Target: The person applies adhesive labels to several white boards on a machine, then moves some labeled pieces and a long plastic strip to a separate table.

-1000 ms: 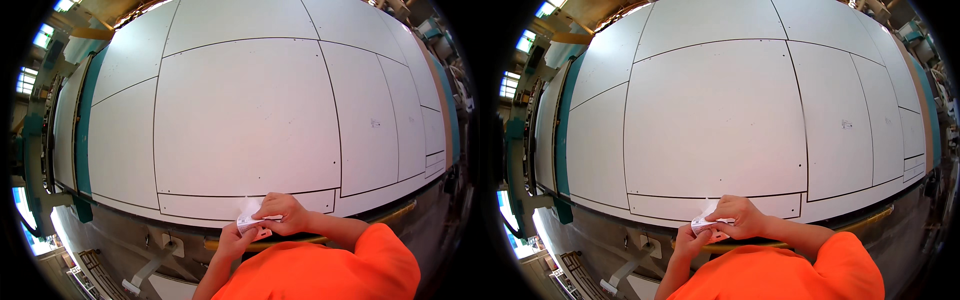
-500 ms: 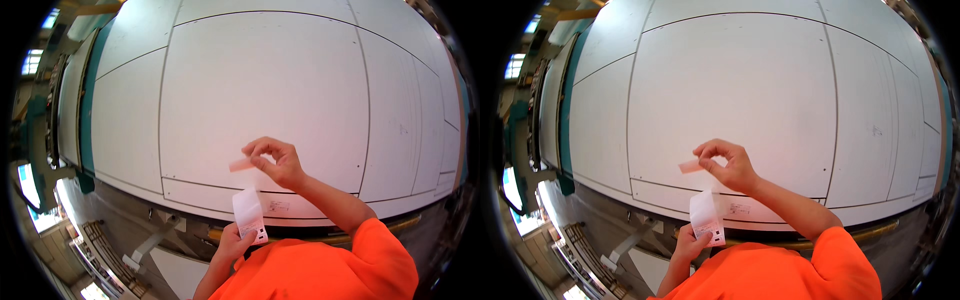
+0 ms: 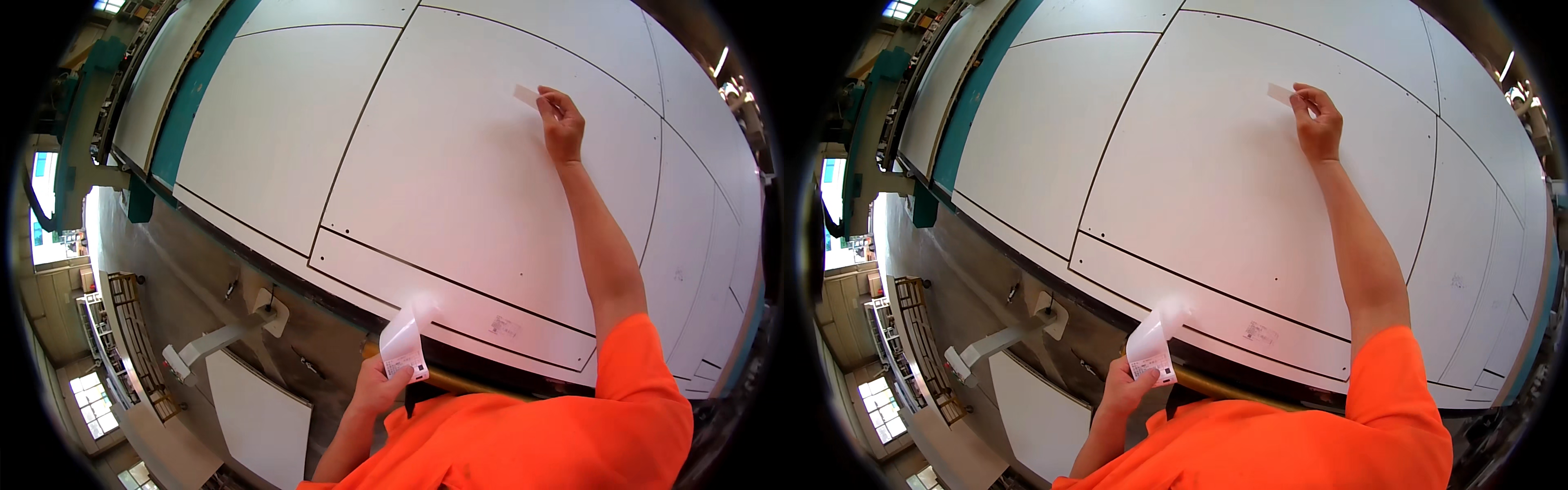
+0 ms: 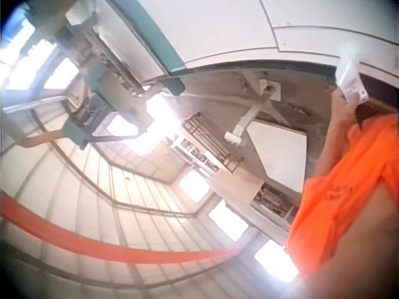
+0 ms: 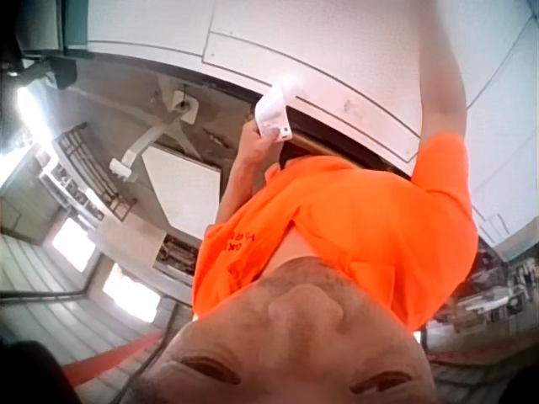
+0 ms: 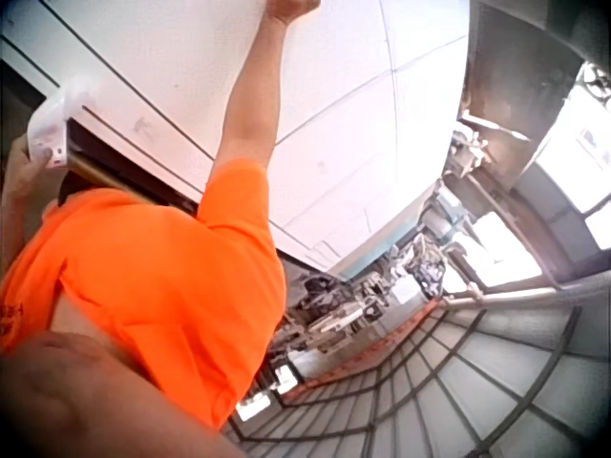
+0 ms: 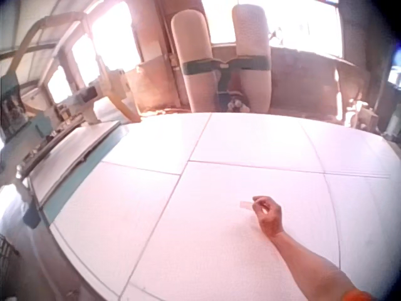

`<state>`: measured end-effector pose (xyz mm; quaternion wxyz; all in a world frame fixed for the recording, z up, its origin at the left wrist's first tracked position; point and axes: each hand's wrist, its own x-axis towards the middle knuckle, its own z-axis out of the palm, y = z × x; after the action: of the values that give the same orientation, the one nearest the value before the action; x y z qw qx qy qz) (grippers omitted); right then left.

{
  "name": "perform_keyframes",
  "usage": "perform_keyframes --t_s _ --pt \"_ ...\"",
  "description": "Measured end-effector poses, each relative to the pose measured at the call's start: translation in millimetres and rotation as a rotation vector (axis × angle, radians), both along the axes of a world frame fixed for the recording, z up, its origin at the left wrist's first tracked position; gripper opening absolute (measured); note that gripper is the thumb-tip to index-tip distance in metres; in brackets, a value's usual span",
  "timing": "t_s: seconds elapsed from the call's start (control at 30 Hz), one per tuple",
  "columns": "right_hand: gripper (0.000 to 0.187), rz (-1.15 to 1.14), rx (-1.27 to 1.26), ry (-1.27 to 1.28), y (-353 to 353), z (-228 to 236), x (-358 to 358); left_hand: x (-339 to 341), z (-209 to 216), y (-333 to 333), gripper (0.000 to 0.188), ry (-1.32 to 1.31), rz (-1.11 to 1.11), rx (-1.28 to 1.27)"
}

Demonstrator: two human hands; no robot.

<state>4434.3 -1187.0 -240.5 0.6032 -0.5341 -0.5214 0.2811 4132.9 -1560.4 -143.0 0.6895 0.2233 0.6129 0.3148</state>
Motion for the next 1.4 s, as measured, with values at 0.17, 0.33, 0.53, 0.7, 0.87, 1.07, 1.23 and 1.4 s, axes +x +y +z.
perform_keyframes --t_s 0.17,0.33,0.53,0.7,0.87,1.07,1.23,1.4 --pt "0.009 0.248 0.336 -0.788 -69 33 12 12 17 9 0.025 -0.098 0.047 0.015" --pt "0.043 0.500 0.075 -1.113 -131 33 14 7 24 7 0.027 -0.082 0.014 0.060" --pt "0.070 0.561 -0.122 -1.274 -146 39 1 9 41 9 0.029 -0.117 0.185 0.208" --pt "0.048 0.597 -0.232 -0.964 -208 58 12 2 50 -7 0.032 -0.103 0.227 0.319" --pt "0.023 1.071 -0.394 -0.062 -296 141 -89 -6 61 -17 0.031 -0.160 0.192 0.438" --pt "0.013 0.991 -0.431 -0.045 -324 162 -167 -40 71 -23 0.031 -0.165 0.078 0.532" --pt "0.023 0.816 -0.172 -0.097 -297 163 -232 -107 44 -11 0.023 -0.109 0.125 0.450" --pt "0.030 1.037 0.160 -0.402 -241 168 -321 -191 37 33 0.022 -0.168 0.017 0.494"
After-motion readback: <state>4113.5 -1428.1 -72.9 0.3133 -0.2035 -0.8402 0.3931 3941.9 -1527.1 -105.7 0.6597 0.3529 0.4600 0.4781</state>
